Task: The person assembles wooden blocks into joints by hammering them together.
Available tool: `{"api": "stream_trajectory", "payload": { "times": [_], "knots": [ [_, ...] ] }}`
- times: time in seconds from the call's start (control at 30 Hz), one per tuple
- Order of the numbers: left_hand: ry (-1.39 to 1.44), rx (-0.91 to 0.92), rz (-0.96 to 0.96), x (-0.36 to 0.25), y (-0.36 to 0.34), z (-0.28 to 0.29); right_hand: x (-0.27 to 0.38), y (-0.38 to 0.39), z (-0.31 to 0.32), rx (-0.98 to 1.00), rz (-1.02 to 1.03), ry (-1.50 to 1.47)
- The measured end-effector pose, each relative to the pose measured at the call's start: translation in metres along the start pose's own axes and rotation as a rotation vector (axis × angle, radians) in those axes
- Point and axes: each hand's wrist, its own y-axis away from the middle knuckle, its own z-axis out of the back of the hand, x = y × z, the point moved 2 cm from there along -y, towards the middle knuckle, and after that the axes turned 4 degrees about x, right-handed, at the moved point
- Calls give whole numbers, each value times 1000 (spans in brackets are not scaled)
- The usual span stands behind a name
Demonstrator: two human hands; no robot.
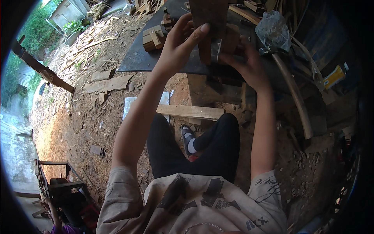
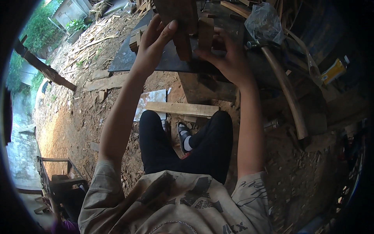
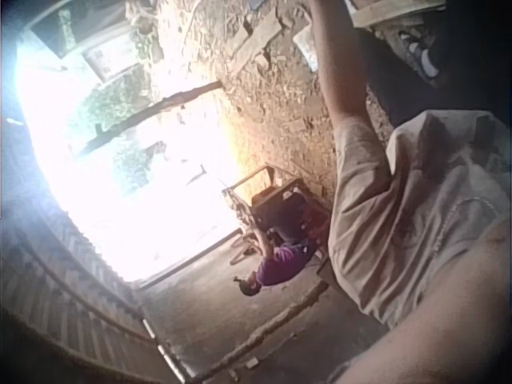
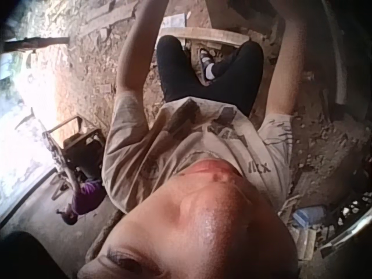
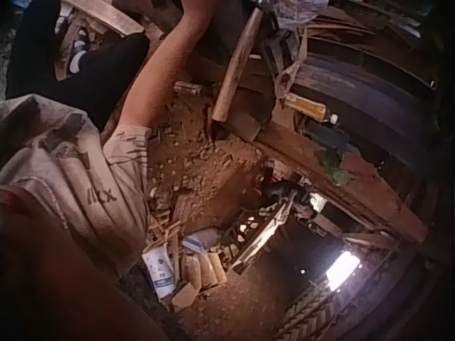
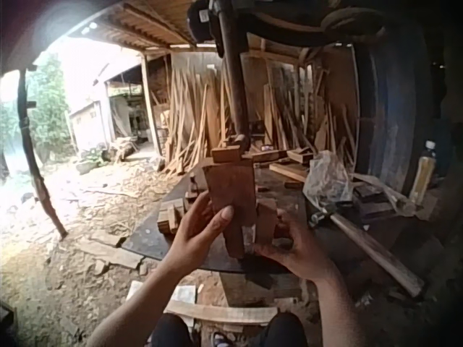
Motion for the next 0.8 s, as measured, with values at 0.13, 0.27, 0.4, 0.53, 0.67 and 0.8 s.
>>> {"api": "stream_trajectory", "payload": {
  "times": [0.13, 0.27, 0.4, 0.53, 0.67, 0.8],
  "knots": [
    [-27, -10, 11, -1, 0, -1, -4, 2, 0, 2, 50, -141],
    [5, 47, 36, -4, 0, -1, -7, 2, 2, 36, 30, -216],
    [45, 5, 54, -7, 2, 1, -6, 3, 6, -79, 102, -29],
    [114, -91, 93, -1, 2, 5, -9, 4, 8, -154, 57, 38],
    [203, -63, 150, 7, 3, 8, -15, 4, 7, -283, -30, 18],
    [406, -10, 197, 11, 2, 8, -17, 5, 9, -395, -63, -36]
  ]
}}
